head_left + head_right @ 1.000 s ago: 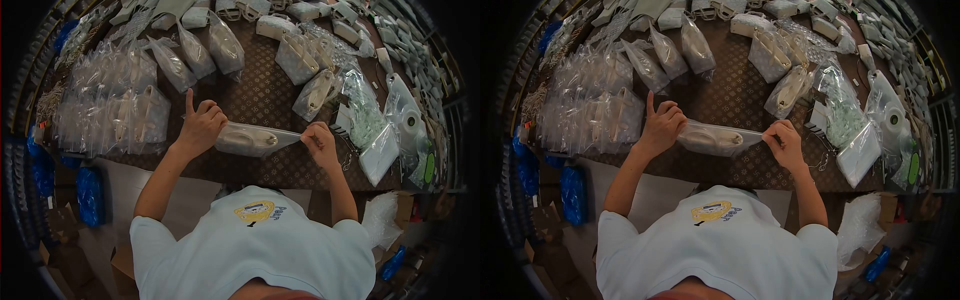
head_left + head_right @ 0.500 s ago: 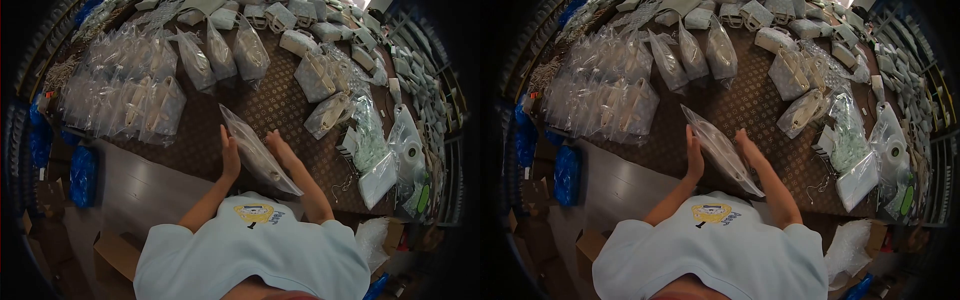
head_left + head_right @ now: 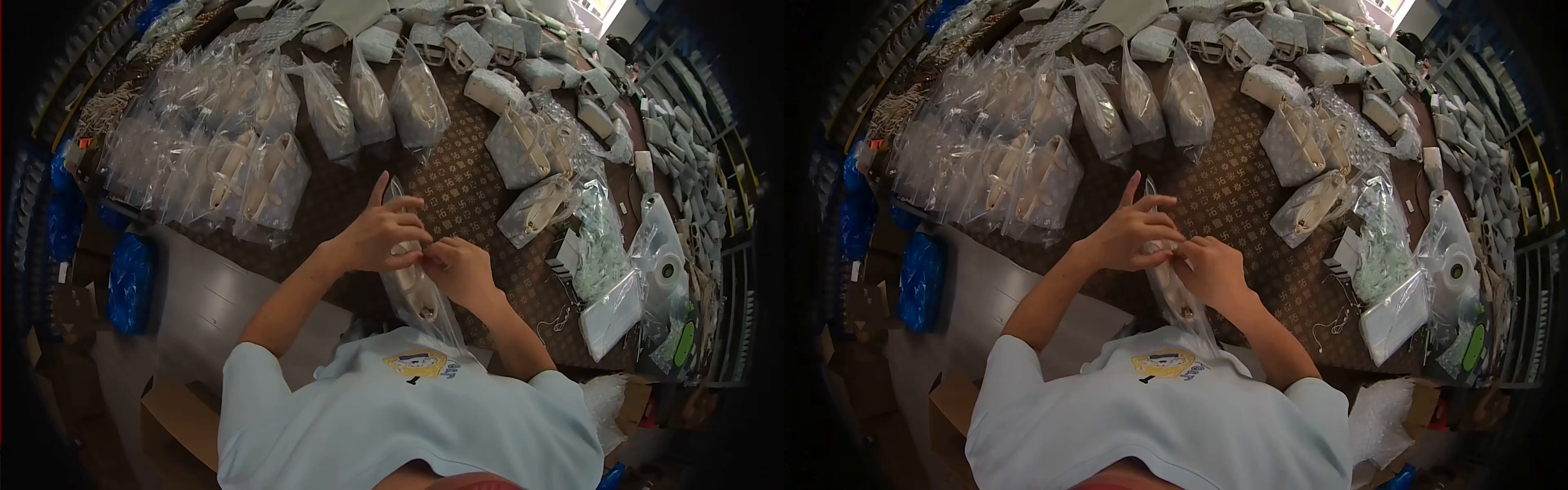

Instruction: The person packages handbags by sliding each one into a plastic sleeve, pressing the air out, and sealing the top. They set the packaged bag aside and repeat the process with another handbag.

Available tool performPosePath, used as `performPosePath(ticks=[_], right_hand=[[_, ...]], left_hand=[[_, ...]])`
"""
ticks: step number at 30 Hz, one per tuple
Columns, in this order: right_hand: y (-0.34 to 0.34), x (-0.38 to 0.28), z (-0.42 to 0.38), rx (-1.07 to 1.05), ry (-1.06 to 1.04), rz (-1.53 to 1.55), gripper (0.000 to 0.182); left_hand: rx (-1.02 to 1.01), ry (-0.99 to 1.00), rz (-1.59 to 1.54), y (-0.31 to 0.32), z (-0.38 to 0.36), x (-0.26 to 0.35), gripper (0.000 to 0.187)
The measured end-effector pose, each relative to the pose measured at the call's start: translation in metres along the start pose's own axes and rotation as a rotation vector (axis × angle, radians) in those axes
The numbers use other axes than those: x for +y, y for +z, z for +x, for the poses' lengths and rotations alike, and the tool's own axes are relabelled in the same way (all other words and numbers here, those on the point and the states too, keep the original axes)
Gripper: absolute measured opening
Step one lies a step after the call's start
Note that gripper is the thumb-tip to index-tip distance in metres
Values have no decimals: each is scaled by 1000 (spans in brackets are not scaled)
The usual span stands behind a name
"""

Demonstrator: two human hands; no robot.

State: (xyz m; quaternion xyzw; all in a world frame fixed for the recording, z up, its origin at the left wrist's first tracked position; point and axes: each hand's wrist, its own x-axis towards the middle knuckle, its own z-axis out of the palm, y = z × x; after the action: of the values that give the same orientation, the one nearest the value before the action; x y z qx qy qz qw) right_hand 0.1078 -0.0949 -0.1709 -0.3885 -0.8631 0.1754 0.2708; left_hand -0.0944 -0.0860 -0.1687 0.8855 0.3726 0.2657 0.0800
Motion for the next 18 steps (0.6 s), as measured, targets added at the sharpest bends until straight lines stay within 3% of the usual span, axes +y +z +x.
performPosePath(ticks=[1,3,8,10,18], right_hand=[[-2,0,3,14,-11,-7,7],[-2,-2,0,-70,55,41,5],[-8,1,-1,-51,38,70,6],[-13,4,-5,-69,45,111,7],[-13,3,-7,-156,52,278,10]], left_hand=[[-134,45,-53,-6,4,-2,18],[-106,94,-46,-6,6,-7,10],[-97,193,25,-16,6,-13,7],[-52,65,80,-27,-4,-25,7],[10,-129,109,-43,-49,-43,5]])
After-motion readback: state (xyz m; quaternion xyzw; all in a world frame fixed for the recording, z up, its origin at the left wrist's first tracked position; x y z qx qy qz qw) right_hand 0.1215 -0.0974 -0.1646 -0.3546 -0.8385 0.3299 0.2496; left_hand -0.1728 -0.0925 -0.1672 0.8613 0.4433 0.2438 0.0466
